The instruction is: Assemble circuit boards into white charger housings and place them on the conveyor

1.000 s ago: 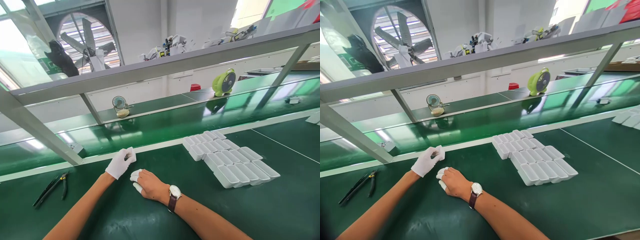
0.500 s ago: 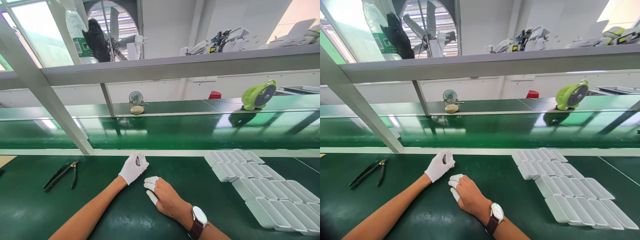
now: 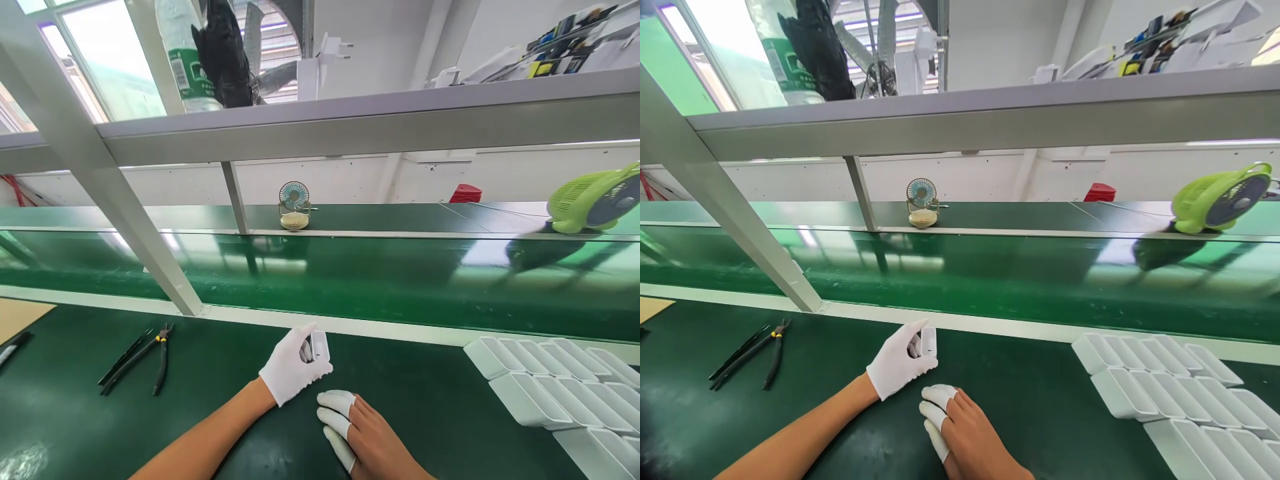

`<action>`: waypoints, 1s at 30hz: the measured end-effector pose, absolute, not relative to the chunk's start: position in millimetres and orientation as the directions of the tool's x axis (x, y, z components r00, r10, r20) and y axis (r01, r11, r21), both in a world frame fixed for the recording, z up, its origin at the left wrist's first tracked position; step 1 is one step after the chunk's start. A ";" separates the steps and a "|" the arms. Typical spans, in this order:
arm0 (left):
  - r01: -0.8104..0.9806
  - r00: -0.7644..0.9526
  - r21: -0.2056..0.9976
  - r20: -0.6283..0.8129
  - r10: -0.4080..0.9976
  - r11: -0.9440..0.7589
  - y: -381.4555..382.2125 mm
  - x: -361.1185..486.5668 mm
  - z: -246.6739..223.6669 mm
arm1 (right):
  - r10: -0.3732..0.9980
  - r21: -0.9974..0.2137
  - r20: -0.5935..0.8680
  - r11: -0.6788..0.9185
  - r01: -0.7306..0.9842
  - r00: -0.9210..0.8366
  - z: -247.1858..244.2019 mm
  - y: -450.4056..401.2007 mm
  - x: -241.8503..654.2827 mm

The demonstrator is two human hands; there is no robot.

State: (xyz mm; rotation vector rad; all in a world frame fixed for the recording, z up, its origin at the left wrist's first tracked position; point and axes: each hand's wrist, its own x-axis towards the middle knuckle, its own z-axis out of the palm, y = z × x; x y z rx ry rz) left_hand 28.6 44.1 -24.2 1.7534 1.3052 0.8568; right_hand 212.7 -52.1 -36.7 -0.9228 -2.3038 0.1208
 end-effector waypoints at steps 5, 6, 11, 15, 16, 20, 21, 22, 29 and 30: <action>0.380 0.299 0.914 0.023 0.954 -0.141 43.6 29.1 -21.8 | 0.675 -0.343 0.513 0.728 0.594 -0.531 -35.0 -51.0 213.6; 0.378 0.306 0.915 0.019 0.952 -0.140 43.3 29.0 -20.6 | 0.679 -0.348 0.514 0.724 0.596 -0.525 -35.9 -50.5 213.1; 0.412 0.347 0.893 0.028 0.938 -0.179 43.4 28.2 -16.2 | 0.664 -0.390 0.571 0.736 0.553 -0.482 -41.7 -47.1 208.2; 0.407 0.408 0.871 0.097 0.908 -0.276 43.7 26.9 -18.1 | 0.651 -0.425 0.607 0.750 0.506 -0.456 -39.0 -46.1 206.1; 0.406 0.424 0.862 0.116 0.898 -0.303 43.5 26.3 -19.3 | 0.647 -0.427 0.613 0.754 0.499 -0.452 -37.4 -46.4 206.2; 0.389 0.441 0.863 0.133 0.888 -0.323 47.1 21.7 -24.3 | 0.630 -0.429 0.617 0.771 0.470 -0.471 -31.5 -48.1 207.7; 0.359 0.398 0.894 0.113 0.911 -0.268 50.4 19.6 -25.1 | 0.623 -0.425 0.621 0.778 0.463 -0.477 -30.4 -48.3 207.9; 0.307 0.337 0.932 0.083 0.938 -0.193 55.0 16.8 -25.7 | 0.616 -0.420 0.625 0.783 0.459 -0.479 -29.4 -48.4 208.1; 0.017 0.267 0.993 -0.113 0.957 0.113 81.8 -23.4 -12.4 | 0.602 -0.399 0.643 0.791 0.464 -0.473 -26.3 -45.1 207.7; 0.033 0.341 0.986 -0.163 0.926 0.161 77.8 -30.0 -8.3 | 0.609 -0.405 0.639 0.786 0.467 -0.471 -26.6 -44.6 207.5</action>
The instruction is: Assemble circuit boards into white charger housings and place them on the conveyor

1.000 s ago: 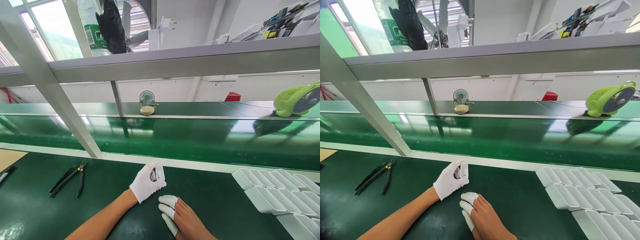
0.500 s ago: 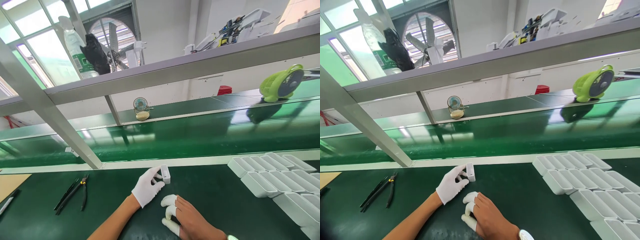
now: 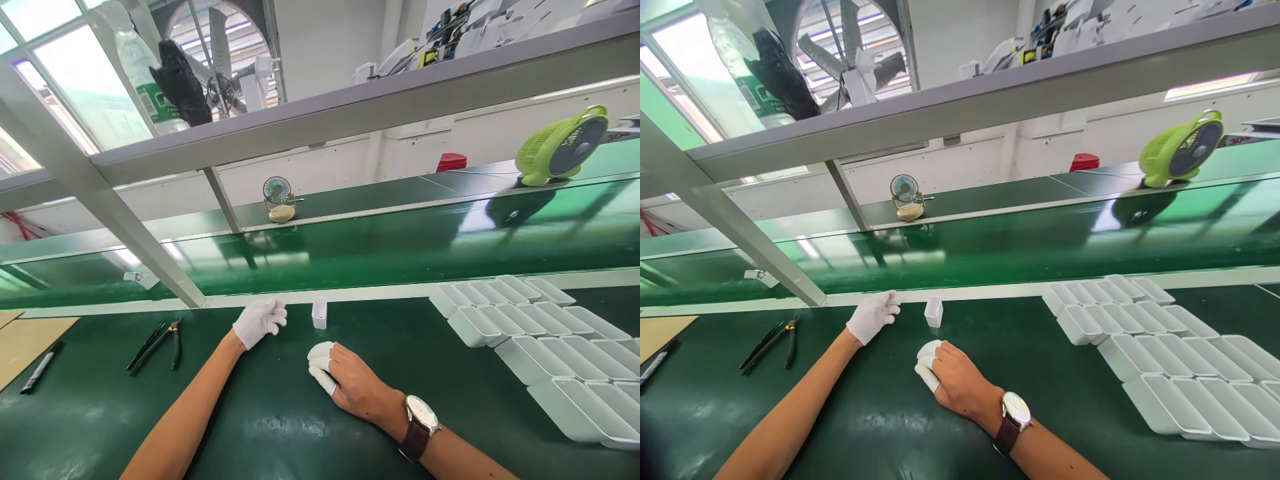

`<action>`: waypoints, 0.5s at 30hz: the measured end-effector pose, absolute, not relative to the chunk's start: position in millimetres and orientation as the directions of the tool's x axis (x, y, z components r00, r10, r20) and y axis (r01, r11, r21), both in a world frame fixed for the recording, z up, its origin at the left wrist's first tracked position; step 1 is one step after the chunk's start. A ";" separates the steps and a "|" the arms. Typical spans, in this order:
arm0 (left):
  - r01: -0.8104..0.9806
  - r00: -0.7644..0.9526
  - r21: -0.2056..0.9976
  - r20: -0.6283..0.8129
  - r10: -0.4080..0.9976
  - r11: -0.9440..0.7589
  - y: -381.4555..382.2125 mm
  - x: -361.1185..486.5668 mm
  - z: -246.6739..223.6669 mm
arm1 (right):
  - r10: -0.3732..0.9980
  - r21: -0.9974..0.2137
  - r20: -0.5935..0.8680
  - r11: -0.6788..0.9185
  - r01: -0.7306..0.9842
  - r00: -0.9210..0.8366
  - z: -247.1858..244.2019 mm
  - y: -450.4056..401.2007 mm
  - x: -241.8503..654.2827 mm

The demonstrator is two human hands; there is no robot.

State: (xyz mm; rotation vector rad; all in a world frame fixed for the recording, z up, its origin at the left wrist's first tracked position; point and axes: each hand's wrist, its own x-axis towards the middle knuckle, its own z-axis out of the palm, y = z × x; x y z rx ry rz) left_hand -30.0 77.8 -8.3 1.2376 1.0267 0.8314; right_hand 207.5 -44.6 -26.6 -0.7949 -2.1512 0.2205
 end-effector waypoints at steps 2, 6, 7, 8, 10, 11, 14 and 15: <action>0.121 0.523 0.956 -0.292 0.801 0.269 65.1 -40.5 0.3 | 0.624 -0.420 0.622 0.776 0.471 -0.472 -27.7 -43.8 207.3; 0.392 0.695 0.901 -0.422 0.582 0.185 52.3 -47.3 17.1 | 0.629 -0.426 0.613 0.773 0.471 -0.478 -31.3 -43.1 207.2; 0.418 0.615 0.905 -0.347 0.708 0.080 55.7 -46.8 21.1 | 0.629 -0.424 0.613 0.773 0.473 -0.478 -32.3 -42.9 207.2; 0.441 0.463 0.897 -0.194 0.865 -0.035 60.9 -45.9 24.9 | 0.631 -0.423 0.612 0.771 0.476 -0.478 -33.3 -42.7 207.2; 0.484 0.193 0.864 0.050 0.980 -0.139 71.8 -43.7 31.3 | 0.635 -0.427 0.608 0.768 0.478 -0.477 -34.7 -42.3 207.3; 0.495 0.133 0.856 0.097 0.986 -0.151 74.9 -42.2 33.4 | 0.641 -0.438 0.607 0.763 0.475 -0.470 -35.0 -42.1 207.4; 0.501 0.163 0.852 0.080 0.983 -0.152 65.8 -33.6 31.9 | 0.702 -0.543 0.581 0.711 0.447 -0.412 -33.3 -41.8 208.5; 0.498 0.207 0.853 0.057 0.977 -0.156 57.2 -29.1 28.7 | 0.740 -0.598 0.552 0.673 0.436 -0.385 -31.9 -41.7 209.1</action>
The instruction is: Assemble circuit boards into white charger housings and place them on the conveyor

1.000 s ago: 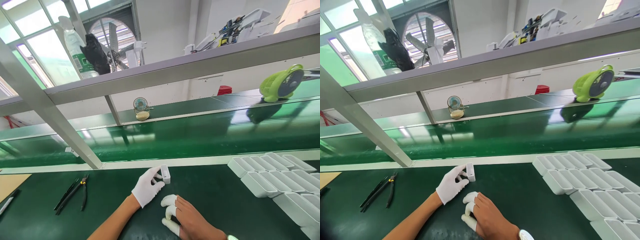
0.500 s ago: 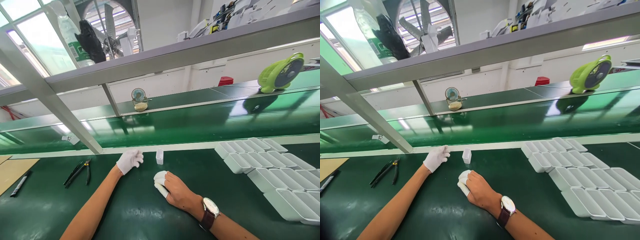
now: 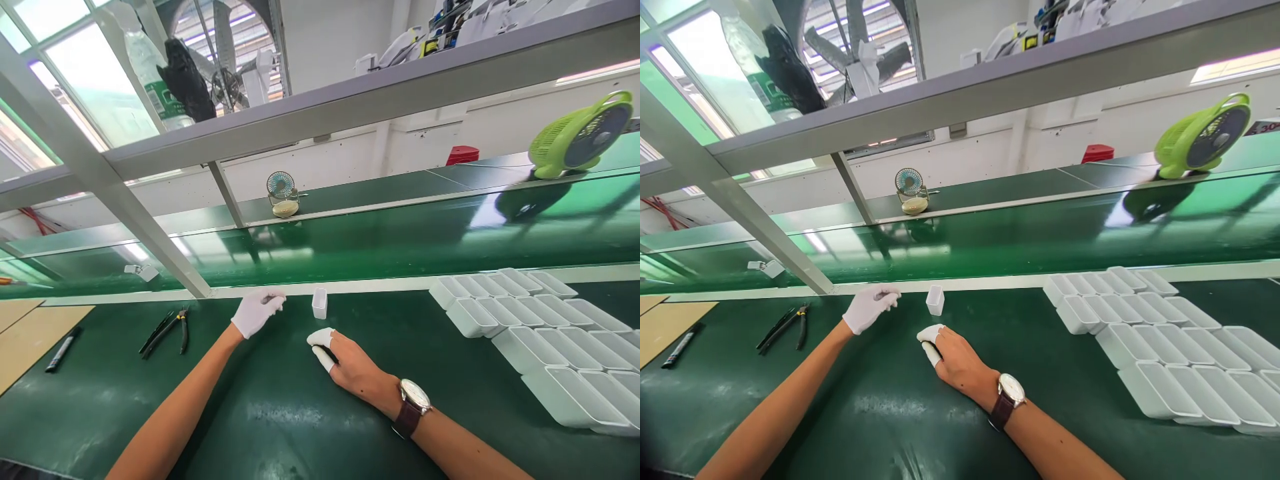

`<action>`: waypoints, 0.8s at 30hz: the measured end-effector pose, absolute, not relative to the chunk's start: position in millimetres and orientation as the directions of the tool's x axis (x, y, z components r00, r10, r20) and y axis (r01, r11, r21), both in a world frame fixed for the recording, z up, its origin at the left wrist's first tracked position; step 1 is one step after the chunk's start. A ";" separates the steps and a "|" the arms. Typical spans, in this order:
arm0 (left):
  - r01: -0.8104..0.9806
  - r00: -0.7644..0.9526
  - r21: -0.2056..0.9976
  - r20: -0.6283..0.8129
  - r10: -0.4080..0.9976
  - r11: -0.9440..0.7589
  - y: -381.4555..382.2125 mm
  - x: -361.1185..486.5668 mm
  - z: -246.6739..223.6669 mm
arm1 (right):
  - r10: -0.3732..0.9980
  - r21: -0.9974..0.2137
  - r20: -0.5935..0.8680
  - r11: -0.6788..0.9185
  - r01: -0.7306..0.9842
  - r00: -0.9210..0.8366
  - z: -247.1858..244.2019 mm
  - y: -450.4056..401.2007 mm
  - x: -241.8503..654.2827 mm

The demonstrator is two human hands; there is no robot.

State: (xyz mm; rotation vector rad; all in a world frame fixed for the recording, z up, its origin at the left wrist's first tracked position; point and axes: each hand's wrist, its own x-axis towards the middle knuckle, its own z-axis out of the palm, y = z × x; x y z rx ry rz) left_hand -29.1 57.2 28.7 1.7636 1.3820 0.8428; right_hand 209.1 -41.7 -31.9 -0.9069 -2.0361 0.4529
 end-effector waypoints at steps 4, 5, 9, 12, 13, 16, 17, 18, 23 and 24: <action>0.470 0.365 0.868 -0.029 0.930 -0.158 17.3 -8.2 9.9 | 0.880 -0.812 0.373 0.463 0.356 -0.294 -26.0 -39.3 211.1; 0.469 0.368 0.868 -0.024 0.930 -0.163 9.8 -3.7 5.5 | 0.898 -0.849 0.342 0.421 0.319 -0.276 -25.4 -38.2 211.1; 0.472 0.337 0.842 0.100 0.936 -0.260 -6.7 6.9 -5.7 | 0.930 -0.916 0.293 0.340 0.214 -0.222 -26.6 -33.7 210.1; 0.443 0.350 0.814 0.229 0.908 -0.376 -12.3 8.4 -10.5 | 0.940 -0.932 0.263 0.306 0.194 -0.218 -26.2 -32.9 210.3; 0.429 0.359 0.801 0.273 0.893 -0.417 -14.0 8.3 -12.3 | 0.942 -0.936 0.253 0.296 0.189 -0.220 -25.2 -33.2 210.7; 0.396 0.385 0.744 0.398 0.832 -0.539 -18.7 8.0 -17.9 | 0.946 -0.945 0.226 0.272 0.184 -0.233 -20.7 -35.1 212.1; 0.389 0.393 0.720 0.435 0.810 -0.575 -19.9 8.1 -19.5 | 0.946 -0.946 0.219 0.265 0.185 -0.238 -19.1 -35.8 212.5; 0.387 0.400 0.695 0.465 0.789 -0.606 -21.0 8.4 -20.8 | 0.946 -0.947 0.213 0.261 0.187 -0.244 -17.7 -36.5 212.8; 0.405 0.439 0.598 0.536 0.721 -0.692 -23.8 10.6 -21.8 | 0.931 -0.929 0.236 0.300 0.216 -0.278 -13.4 -39.4 213.9; 0.405 0.444 0.585 0.546 0.711 -0.703 -23.9 10.7 -21.5 | 0.928 -0.925 0.239 0.307 0.223 -0.285 -12.8 -40.0 214.3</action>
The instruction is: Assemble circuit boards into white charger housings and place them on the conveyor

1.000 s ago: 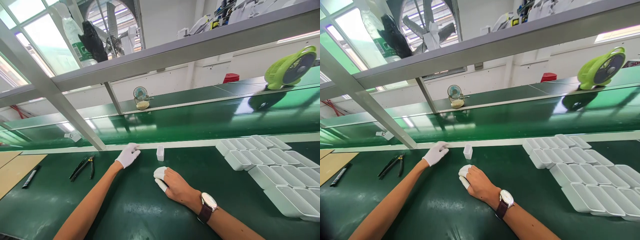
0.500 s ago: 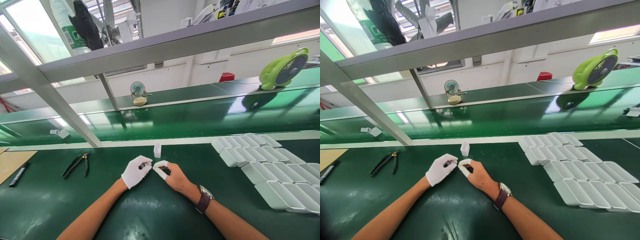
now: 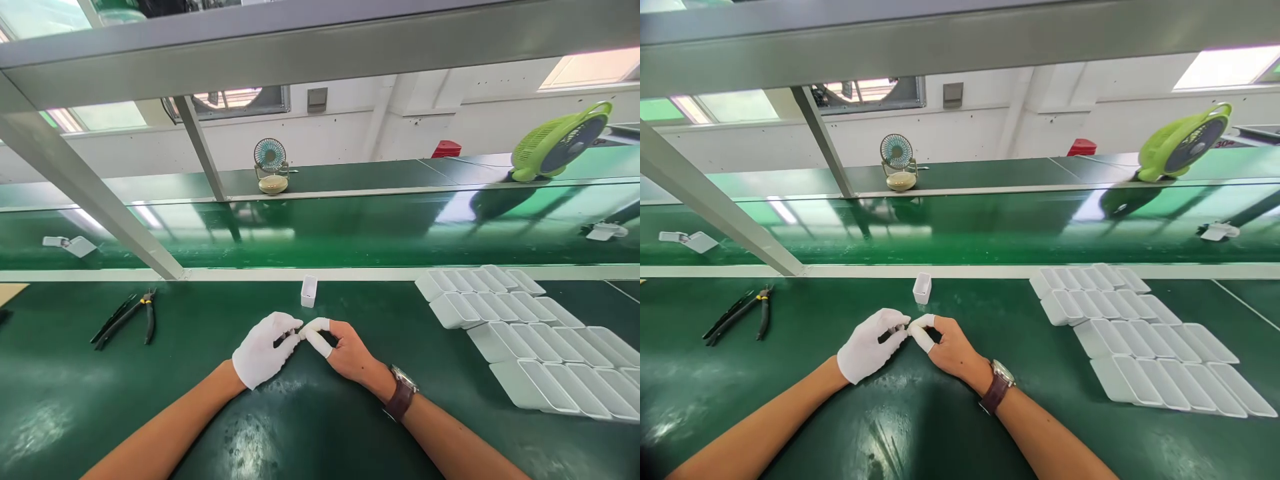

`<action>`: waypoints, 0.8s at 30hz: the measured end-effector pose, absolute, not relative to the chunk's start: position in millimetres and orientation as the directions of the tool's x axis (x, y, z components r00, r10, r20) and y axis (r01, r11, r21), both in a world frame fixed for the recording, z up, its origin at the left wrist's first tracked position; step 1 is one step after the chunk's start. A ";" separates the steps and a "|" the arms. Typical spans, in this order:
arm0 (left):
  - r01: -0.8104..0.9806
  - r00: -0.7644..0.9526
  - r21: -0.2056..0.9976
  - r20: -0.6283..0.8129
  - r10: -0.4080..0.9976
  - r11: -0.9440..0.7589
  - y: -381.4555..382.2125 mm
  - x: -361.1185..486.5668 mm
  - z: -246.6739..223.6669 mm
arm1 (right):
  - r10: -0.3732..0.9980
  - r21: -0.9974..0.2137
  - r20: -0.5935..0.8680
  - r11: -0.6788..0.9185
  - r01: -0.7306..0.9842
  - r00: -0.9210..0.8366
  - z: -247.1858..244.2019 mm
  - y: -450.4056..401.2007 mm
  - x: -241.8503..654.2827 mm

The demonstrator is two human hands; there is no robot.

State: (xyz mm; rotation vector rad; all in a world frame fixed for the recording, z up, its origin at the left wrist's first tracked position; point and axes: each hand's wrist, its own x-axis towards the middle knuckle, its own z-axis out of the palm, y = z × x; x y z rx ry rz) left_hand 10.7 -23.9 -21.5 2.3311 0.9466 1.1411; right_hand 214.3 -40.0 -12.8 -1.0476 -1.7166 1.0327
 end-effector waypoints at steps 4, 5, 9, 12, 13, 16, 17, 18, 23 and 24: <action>0.414 0.452 0.560 0.558 0.696 -0.718 -23.6 10.4 -22.3 | 0.911 -0.912 0.254 0.337 0.233 -0.324 -11.3 -42.6 215.7; 0.419 0.451 0.561 0.553 0.700 -0.714 -23.2 10.3 -23.0 | 0.905 -0.908 0.262 0.349 0.233 -0.335 -11.4 -43.1 216.0; 0.443 0.431 0.598 0.511 0.743 -0.668 -21.4 10.7 -25.8 | 0.886 -0.884 0.300 0.398 0.245 -0.354 -15.5 -44.1 217.6; 0.451 0.403 0.646 0.468 0.787 -0.616 -20.1 11.3 -26.8 | 0.854 -0.842 0.373 0.476 0.254 -0.363 -18.6 -44.4 218.2; 0.453 0.397 0.662 0.451 0.800 -0.597 -19.7 11.4 -27.0 | 0.838 -0.826 0.403 0.506 0.247 -0.367 -18.7 -44.6 218.0; 0.459 0.385 0.700 0.398 0.833 -0.547 -18.7 11.9 -28.1 | 0.817 -0.808 0.466 0.550 0.214 -0.338 -15.2 -45.2 216.9; 0.461 0.383 0.709 0.384 0.840 -0.534 -18.3 12.3 -28.6 | 0.820 -0.808 0.475 0.550 0.212 -0.317 -13.0 -45.0 217.1; 0.460 0.382 0.716 0.374 0.845 -0.525 -18.1 12.8 -29.2 | 0.827 -0.809 0.479 0.546 0.218 -0.293 -10.3 -44.5 217.9; 0.455 0.381 0.745 0.333 0.862 -0.488 -17.1 16.3 -31.0 | 0.872 -0.813 0.475 0.485 0.322 -0.115 3.8 -34.6 235.8; 0.457 0.379 0.750 0.322 0.868 -0.478 -17.0 17.0 -31.3 | 0.881 -0.817 0.468 0.462 0.345 -0.071 6.2 -30.8 241.3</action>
